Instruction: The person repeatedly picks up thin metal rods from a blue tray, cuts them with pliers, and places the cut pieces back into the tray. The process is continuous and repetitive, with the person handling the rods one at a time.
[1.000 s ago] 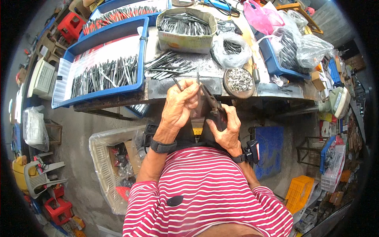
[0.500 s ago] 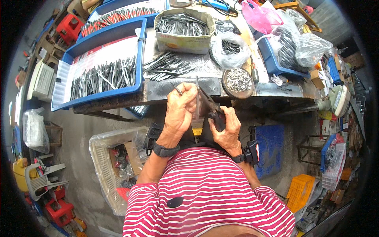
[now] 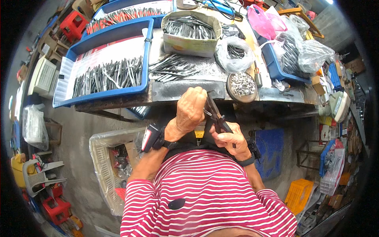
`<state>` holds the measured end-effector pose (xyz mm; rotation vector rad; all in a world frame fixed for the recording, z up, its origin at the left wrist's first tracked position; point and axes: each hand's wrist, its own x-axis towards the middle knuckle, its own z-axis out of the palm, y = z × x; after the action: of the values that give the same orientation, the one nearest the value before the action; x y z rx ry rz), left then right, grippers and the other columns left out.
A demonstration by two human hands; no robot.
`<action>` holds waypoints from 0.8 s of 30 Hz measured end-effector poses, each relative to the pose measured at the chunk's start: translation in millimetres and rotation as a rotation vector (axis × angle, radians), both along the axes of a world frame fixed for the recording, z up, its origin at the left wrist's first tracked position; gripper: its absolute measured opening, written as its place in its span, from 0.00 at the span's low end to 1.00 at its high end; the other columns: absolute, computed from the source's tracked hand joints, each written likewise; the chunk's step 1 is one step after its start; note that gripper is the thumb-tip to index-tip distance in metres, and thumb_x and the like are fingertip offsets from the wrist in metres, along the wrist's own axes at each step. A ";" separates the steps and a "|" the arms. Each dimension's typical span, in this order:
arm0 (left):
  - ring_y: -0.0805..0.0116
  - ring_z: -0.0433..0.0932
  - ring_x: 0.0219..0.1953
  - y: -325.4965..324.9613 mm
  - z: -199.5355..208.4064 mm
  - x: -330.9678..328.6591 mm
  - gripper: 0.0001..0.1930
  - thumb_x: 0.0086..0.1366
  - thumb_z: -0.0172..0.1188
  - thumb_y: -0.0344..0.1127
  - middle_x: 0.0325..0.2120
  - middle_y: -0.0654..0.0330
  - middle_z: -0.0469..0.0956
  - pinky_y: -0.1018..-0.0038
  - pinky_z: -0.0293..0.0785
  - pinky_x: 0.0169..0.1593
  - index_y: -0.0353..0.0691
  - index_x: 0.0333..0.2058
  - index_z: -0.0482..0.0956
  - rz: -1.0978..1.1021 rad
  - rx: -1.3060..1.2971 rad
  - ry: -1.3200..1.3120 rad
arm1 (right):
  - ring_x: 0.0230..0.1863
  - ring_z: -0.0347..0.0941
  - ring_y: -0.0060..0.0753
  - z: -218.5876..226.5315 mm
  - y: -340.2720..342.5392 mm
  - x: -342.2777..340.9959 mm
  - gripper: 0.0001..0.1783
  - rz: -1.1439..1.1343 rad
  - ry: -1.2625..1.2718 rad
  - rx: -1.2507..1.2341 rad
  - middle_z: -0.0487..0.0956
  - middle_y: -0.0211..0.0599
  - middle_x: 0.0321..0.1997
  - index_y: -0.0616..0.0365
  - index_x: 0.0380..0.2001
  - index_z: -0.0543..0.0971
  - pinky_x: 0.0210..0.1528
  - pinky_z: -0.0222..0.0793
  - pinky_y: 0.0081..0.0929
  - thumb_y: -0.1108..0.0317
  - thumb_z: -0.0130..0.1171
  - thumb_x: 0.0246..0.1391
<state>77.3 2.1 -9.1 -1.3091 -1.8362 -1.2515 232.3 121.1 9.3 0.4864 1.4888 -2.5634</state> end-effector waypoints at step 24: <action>0.47 0.75 0.41 -13.8 -1.1 -81.2 0.12 0.54 0.56 0.28 0.36 0.47 0.77 0.59 0.70 0.43 0.36 0.39 0.75 0.449 -0.461 -0.473 | 0.22 0.59 0.16 -34.6 -7.7 2.0 0.20 -0.103 0.026 0.475 0.68 0.26 0.24 0.68 0.37 0.73 0.23 0.55 0.17 0.61 0.61 0.48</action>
<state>-3.9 -11.8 -10.2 -0.7571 -2.6910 -0.9728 234.3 113.4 -25.3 0.5958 2.1423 -2.2786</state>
